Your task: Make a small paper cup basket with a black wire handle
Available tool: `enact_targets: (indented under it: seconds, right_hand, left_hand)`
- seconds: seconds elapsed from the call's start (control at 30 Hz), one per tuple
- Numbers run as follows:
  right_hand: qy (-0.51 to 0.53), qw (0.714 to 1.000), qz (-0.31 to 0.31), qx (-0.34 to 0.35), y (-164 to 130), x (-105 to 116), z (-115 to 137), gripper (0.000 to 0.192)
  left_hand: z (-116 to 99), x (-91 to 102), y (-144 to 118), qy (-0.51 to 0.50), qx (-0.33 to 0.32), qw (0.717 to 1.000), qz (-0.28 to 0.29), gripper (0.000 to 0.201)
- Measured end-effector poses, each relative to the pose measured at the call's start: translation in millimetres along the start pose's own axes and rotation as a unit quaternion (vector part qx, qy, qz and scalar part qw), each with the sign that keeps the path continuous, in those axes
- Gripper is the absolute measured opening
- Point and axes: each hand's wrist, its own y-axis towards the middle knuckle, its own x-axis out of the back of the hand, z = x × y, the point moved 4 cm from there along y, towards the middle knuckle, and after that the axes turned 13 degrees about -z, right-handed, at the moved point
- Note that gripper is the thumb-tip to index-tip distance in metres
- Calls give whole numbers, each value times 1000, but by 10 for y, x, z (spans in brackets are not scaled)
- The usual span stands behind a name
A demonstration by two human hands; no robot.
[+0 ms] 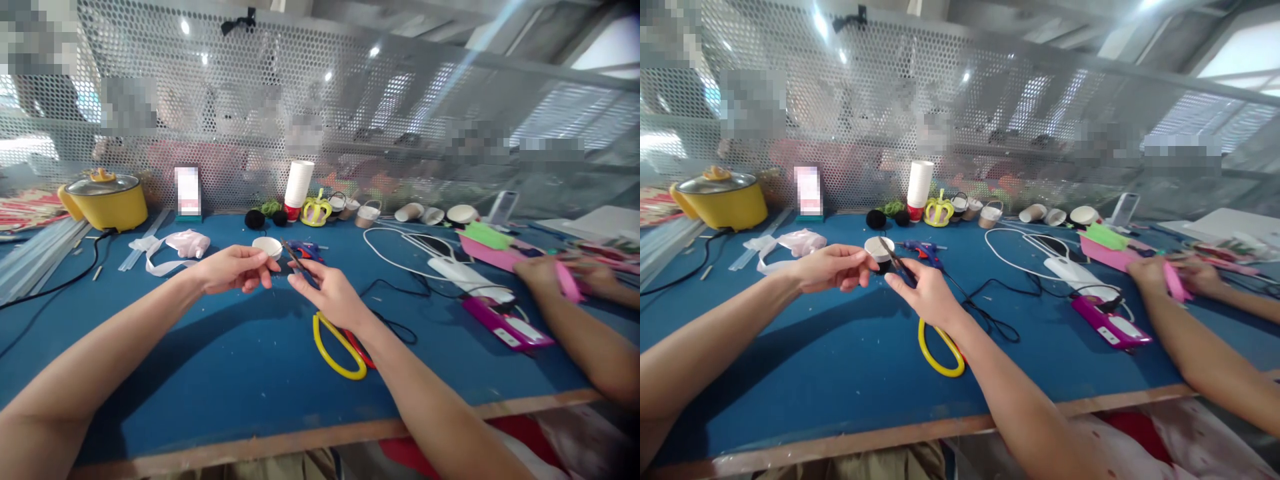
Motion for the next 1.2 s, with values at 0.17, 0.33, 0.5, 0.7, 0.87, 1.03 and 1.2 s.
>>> enact_targets:
  seconds: [0.17, 0.33, 0.5, 0.7, 0.87, 1.03, 1.2]
  right_hand:
    - [36, 998, 46, -6, -4, -15, -21, 36]
    - [36, 998, 56, -3, -33, -76, -7, 39]
    - [39, 998, 42, -7, -33, -69, -15, 37]
    - [53, 997, 50, -9, -22, -48, -4, 38]
    - [5, 999, 52, 8, -30, -13, 29, 39]
    - [-123, 992, 38, 18, 134, 121, -34, 47]
    - [-260, 965, 9, 32, 857, 239, -320, 55]
  left_hand:
    - [50, -16, 13, -38, 17, 999, 16, 18]
    - [54, -20, 32, -18, -6, 998, -53, 17]
    - [28, -17, 16, -89, 30, 995, 16, 23]
    - [67, -9, 14, -143, 56, 985, 79, 12]
    - [71, 1, 26, -91, 51, 993, 50, 12]
    - [-132, 373, 68, -19, -26, 991, -131, 13]
    - [-241, 666, 96, -71, -71, 965, -241, 16]
